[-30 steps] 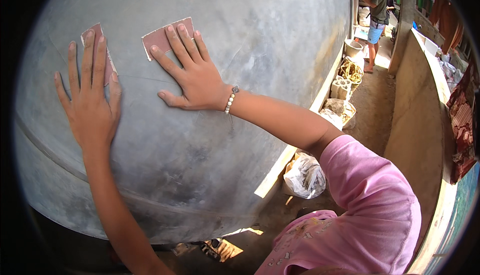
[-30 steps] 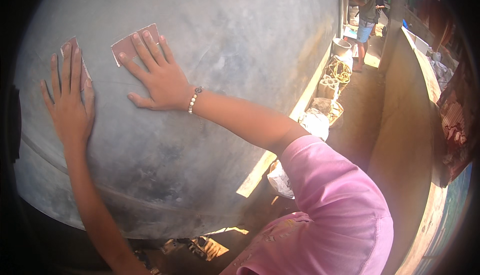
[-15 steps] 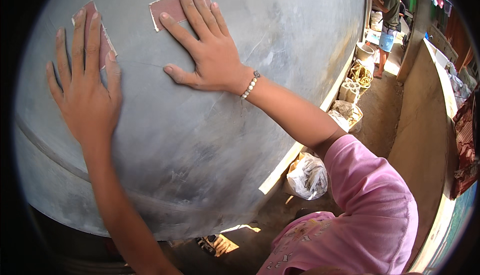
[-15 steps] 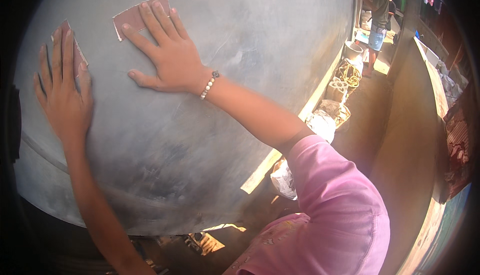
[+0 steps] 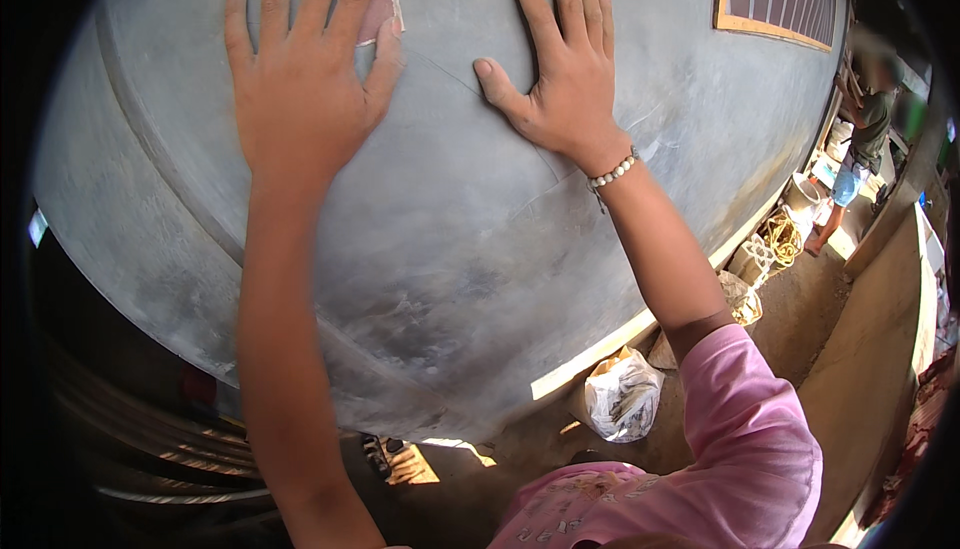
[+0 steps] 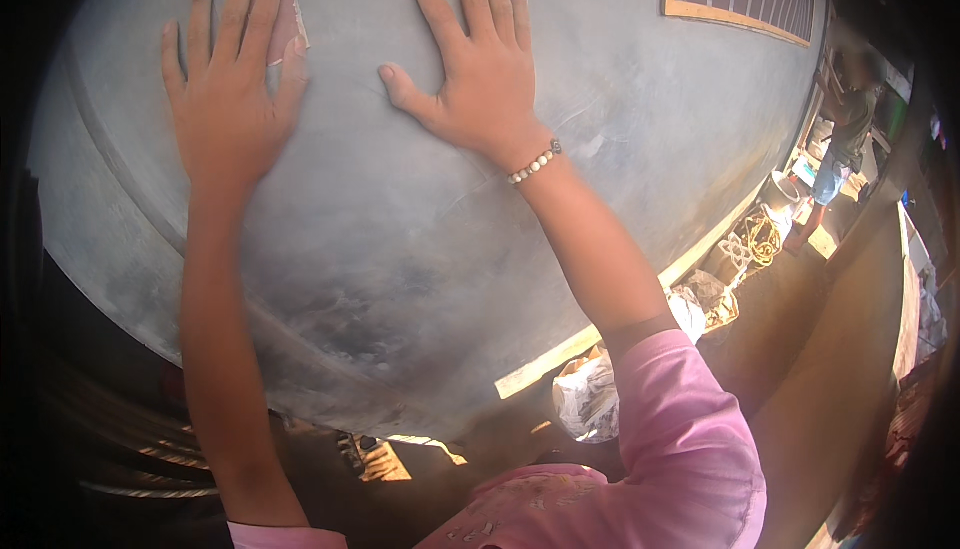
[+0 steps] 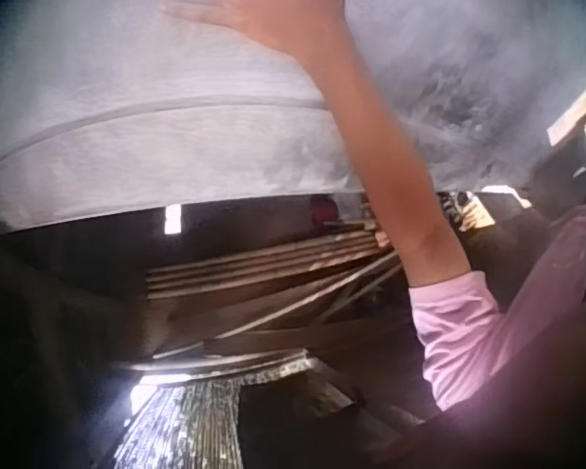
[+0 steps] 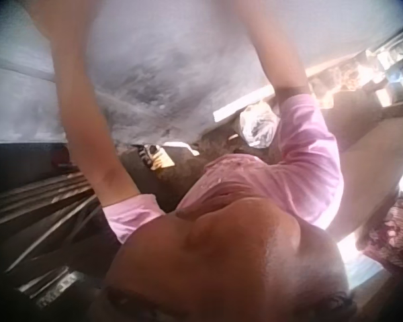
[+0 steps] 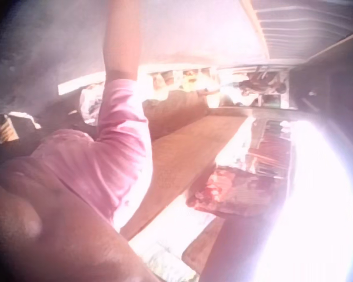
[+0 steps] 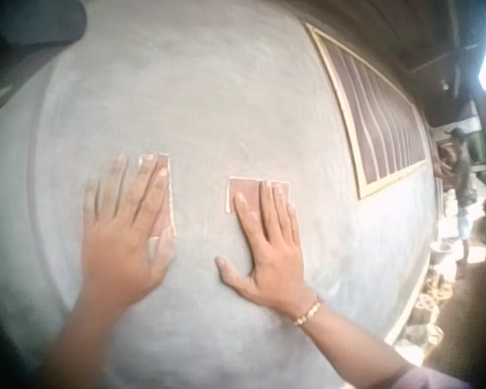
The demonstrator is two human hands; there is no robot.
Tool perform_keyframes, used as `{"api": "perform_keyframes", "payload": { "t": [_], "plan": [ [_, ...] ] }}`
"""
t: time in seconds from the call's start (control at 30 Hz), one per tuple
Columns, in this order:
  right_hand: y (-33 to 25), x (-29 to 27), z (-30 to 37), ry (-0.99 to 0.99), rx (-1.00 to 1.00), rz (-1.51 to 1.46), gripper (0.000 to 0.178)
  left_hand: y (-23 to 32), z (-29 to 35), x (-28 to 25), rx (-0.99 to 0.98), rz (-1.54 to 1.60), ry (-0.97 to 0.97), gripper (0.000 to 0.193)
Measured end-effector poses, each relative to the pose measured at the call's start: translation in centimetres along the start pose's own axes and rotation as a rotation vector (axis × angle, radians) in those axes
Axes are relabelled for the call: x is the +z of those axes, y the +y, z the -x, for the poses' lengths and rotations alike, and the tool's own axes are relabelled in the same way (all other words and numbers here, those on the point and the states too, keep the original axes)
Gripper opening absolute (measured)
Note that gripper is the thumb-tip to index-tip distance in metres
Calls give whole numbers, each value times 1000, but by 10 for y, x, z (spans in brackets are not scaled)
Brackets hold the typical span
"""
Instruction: The person sands a large flat wooden panel using two pieces of sandpaper, one in each hand. They move the sandpaper back and forth across the surface, covering different areas. Another person briefly appears in the background.
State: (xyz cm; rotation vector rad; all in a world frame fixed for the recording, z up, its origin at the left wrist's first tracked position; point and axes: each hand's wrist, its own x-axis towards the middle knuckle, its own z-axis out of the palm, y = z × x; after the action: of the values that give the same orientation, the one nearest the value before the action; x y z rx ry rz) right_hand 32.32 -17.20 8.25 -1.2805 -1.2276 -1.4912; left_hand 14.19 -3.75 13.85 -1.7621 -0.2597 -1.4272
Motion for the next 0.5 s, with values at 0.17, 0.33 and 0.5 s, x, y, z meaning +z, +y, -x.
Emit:
{"api": "perform_keyframes", "payload": {
  "t": [0.17,0.33,0.5],
  "plan": [
    [22,21,-42,61,86,71,81,-3,-3,-2,14,56,9,76],
    [0,16,-4,-25,76,72,87,-4,-3,-7,1,73,-8,75],
    [-2,13,-2,2,-8,51,84,-3,-4,-12,9,82,21,75]
  ]
}}
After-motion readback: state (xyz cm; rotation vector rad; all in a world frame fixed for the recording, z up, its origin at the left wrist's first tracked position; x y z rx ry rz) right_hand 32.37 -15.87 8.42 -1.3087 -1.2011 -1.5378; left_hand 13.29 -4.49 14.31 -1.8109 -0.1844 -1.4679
